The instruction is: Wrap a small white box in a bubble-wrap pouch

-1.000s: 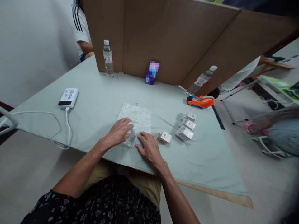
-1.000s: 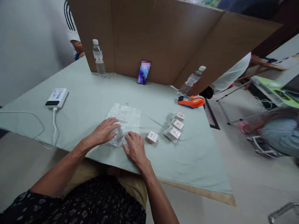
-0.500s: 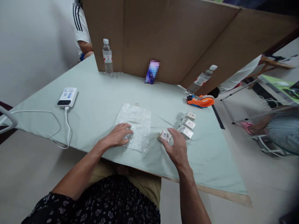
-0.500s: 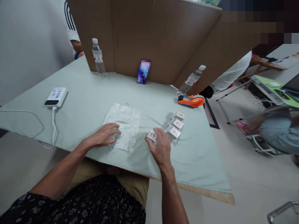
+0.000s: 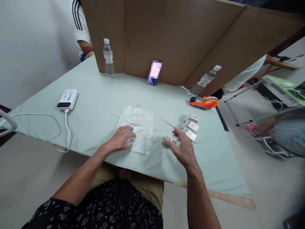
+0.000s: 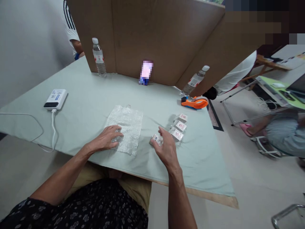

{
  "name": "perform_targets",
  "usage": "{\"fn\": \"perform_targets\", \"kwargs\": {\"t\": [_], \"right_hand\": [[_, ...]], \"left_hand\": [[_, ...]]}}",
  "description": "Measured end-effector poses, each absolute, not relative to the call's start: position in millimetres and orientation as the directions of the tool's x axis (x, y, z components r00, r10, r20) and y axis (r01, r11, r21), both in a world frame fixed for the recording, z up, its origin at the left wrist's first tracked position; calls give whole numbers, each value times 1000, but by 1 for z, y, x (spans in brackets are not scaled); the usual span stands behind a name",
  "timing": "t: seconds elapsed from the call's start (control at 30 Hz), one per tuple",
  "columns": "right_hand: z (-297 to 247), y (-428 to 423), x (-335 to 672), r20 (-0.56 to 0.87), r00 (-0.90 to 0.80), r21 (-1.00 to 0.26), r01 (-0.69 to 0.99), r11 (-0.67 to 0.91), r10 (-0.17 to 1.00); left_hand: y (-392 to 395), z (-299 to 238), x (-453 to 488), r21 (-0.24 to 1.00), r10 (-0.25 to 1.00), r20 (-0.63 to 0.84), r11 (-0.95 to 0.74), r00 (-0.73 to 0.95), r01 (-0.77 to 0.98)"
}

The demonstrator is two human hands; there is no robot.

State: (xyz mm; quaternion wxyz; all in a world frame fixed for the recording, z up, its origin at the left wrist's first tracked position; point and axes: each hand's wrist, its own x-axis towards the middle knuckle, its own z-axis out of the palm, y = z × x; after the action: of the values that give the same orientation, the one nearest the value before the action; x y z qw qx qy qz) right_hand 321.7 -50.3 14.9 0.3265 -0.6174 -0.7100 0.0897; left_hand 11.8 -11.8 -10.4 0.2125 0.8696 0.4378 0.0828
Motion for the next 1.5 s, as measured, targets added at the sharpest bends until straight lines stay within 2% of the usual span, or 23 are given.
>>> {"fn": "perform_targets", "kwargs": {"t": [0.07,0.1,0.2,0.23,0.27,0.33,0.43,0.5,0.57,0.63,0.7,0.83,0.9,1.0,1.2,1.5], "right_hand": [[61,-30,310,389,-5,-629,729,269,921],[89,-17,306,462,5,-641,693,330,887],[166,23,302,741,83,-559,625,544,666],[182,33,302,782,91,-533,612,585,617],[189,39,301,778,74,-528,615,586,624],[177,39,295,716,-6,-539,632,557,698],[103,12,271,415,-223,-588,674,447,882],[45,-15,252,252,-296,-572,723,388,922],[2,-40,239,159,-382,-477,777,410,910],[-18,-60,236,161,-395,-430,797,425,904],[-20,-74,245,227,-355,-426,801,421,907],[-5,-85,283,407,-165,-426,836,346,898],[-2,-85,303,449,-72,-413,867,278,891],[-7,-82,324,438,-8,-398,895,202,899],[-26,-73,335,362,9,-429,889,158,932],[-44,-71,333,264,137,-599,799,51,955]], "left_hand": [[-12,-11,12,445,800,-38,-523,598,727],[-11,-11,12,445,802,-37,-521,596,729],[-11,-13,12,444,808,-28,-517,588,732],[-11,-13,13,446,810,-24,-515,585,732],[-11,-13,13,448,814,-20,-512,581,733],[-12,-13,15,455,820,-21,-501,571,736],[-13,-11,16,455,823,-42,-489,567,744],[-13,-11,15,452,817,-48,-495,575,742],[-13,-13,14,453,813,-36,-505,582,734],[-13,-15,12,457,809,-28,-512,587,727],[-14,-15,11,456,805,-38,-513,592,727],[-14,-12,12,432,800,-42,-526,599,732],[-12,-9,14,406,798,-16,-545,602,733],[-6,-4,17,379,801,-4,-553,599,742],[3,-7,18,390,807,-45,-529,589,754],[-2,-16,22,392,809,-37,-528,586,754]]}}
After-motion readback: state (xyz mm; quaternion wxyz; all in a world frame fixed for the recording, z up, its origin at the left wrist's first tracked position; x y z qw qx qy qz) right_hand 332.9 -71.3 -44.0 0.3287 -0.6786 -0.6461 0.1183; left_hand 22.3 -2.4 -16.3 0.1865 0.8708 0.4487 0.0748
